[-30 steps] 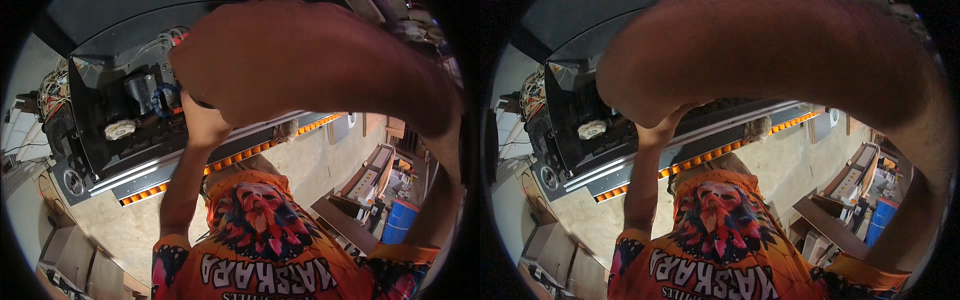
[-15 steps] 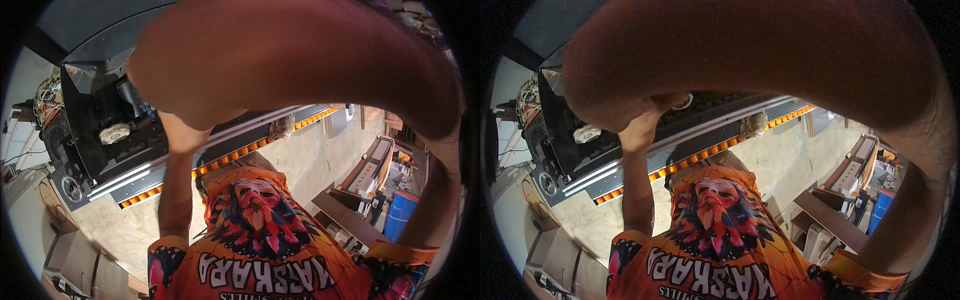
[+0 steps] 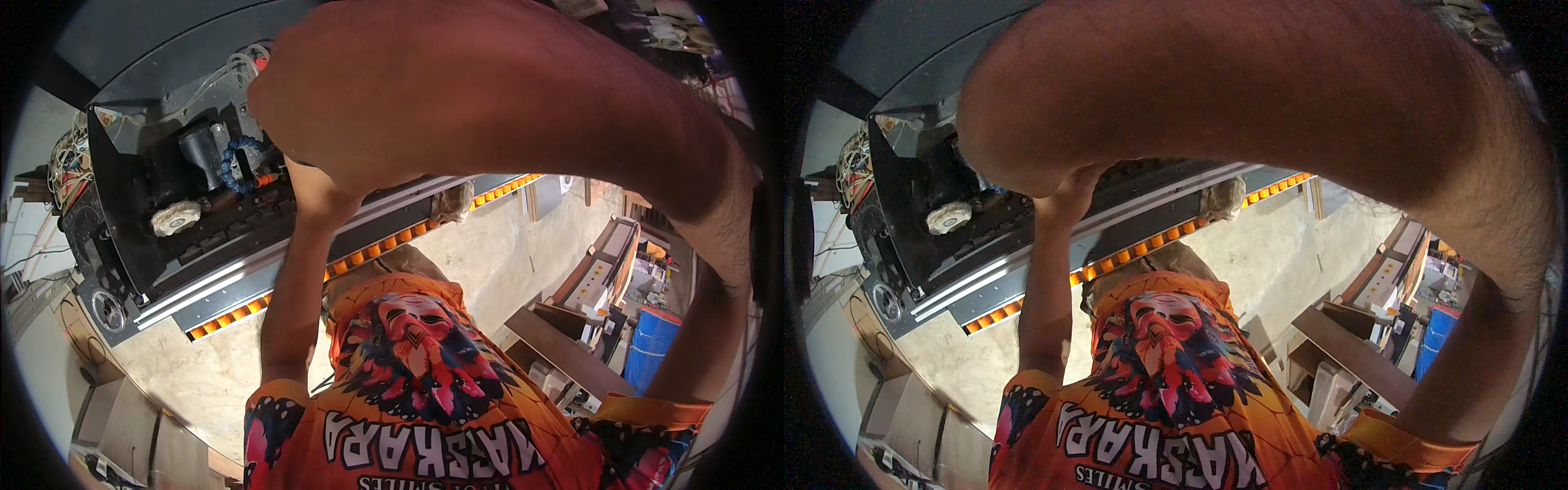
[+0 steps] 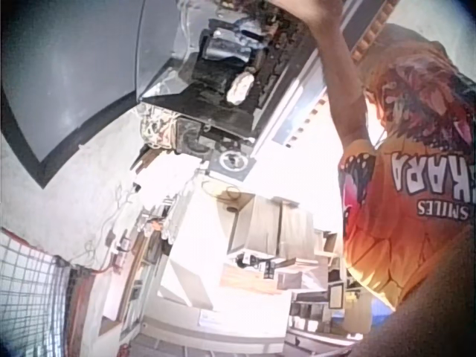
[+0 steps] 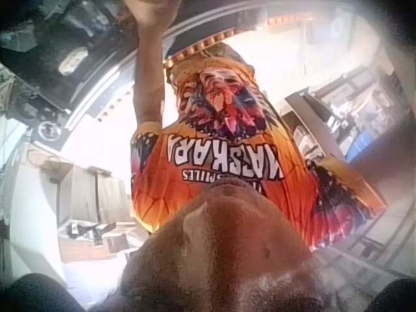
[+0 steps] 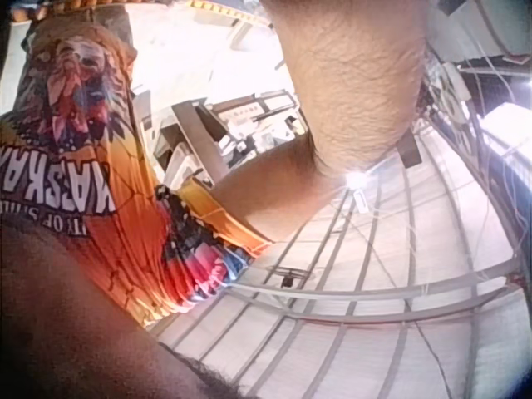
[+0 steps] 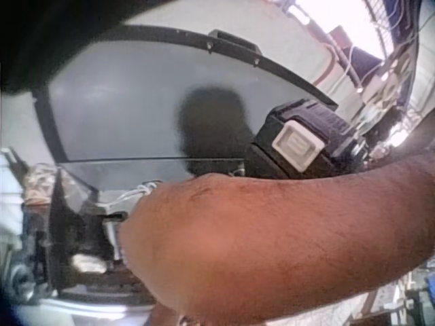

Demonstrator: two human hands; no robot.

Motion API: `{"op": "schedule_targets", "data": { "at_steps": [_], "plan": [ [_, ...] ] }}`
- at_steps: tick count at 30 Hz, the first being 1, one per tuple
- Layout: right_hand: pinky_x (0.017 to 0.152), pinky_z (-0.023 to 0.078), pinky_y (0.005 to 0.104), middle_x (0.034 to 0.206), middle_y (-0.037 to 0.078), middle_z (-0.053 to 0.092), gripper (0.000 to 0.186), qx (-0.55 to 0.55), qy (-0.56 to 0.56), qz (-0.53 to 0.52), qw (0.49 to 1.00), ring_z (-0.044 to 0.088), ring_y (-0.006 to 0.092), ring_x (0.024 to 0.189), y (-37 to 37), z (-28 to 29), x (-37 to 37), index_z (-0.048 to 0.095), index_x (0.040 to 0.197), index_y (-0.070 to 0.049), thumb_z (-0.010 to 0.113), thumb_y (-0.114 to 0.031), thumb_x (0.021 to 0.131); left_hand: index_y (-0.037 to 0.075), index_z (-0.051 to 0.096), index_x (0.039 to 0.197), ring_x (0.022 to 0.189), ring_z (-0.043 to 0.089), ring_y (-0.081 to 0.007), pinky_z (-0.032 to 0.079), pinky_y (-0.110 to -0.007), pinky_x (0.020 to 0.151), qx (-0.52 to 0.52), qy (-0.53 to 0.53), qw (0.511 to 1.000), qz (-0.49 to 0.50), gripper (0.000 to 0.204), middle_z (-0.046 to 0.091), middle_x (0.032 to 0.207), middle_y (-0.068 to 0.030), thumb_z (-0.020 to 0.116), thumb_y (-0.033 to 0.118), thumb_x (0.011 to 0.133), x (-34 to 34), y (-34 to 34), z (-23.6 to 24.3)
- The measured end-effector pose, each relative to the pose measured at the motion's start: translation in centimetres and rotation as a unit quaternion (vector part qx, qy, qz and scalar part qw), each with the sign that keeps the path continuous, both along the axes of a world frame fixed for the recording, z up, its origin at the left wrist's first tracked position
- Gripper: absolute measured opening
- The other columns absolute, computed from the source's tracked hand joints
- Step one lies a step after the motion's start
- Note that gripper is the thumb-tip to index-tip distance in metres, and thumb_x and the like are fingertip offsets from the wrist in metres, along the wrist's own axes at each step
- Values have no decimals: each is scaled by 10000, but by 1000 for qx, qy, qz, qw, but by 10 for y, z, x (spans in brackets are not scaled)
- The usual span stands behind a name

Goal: The person performs maintenance on a woodworking edgebander by using a cloth to wipe down various components inside the machine, reaching into the internal mechanisms to clean them, and checking the placement of vacuum hoses.

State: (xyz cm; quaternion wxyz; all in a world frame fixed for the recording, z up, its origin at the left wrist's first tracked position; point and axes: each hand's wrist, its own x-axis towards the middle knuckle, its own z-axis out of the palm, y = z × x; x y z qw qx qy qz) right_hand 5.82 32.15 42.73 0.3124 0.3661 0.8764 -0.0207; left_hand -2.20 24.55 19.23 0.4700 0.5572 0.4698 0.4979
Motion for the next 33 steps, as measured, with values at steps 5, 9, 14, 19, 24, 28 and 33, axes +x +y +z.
{"op": "schedule_targets", "data": {
  "at_steps": [5,9,14,19,24,28,33],
  "plan": [
    [749,608,451,911,160,727,198,3,-9,4,1000,740,358,876,-1,-1,-1,756,952,-42,752,-129,773,2,619,1138,1014,671,-222,521,-383,911,25,-4,1000,15,627,681,1108,-84,958,192,646,12,-3,-12],
    [745,609,454,903,162,729,189,3,-17,-1,1000,741,362,869,-2,-2,-1,759,943,-41,746,-132,778,0,563,1210,1057,648,-213,513,-379,933,-79,-90,993,3,725,652,1168,-93,967,172,633,24,-5,-7],
    [741,610,456,892,164,731,180,-2,-16,11,1000,742,366,861,6,-6,2,764,933,-39,739,-136,783,3,559,1205,1078,629,-189,492,-365,966,-96,-168,981,7,718,643,1165,-80,962,163,633,24,2,2],
    [737,610,459,882,167,733,173,-4,-35,-25,999,743,371,853,-6,2,17,769,922,-36,733,-139,789,-1,460,1308,1157,592,-204,462,-372,1017,-74,-185,980,-14,867,593,1244,-99,974,214,642,50,1,-7],
    [732,611,462,872,169,735,167,-16,-30,-12,999,744,375,845,2,2,15,774,912,-34,726,-143,794,-4,292,1423,1271,523,-241,434,-416,1064,-81,-156,984,-9,1066,477,1381,-152,984,295,669,76,7,-27],
    [729,612,464,863,171,737,165,-23,-33,-28,999,745,379,839,8,2,28,777,903,-33,720,-146,798,-19,304,1423,1317,488,-252,418,-427,1084,-74,-112,990,-43,1044,442,1408,-175,975,289,685,106,16,-34],
    [744,609,459,854,163,735,175,-18,33,-54,998,741,374,851,3,1,72,784,909,-33,723,-161,807,-23,529,1260,1159,618,-211,501,-390,953,-33,-202,976,-69,774,612,1259,-144,962,255,682,143,26,-7]
  ]
}}
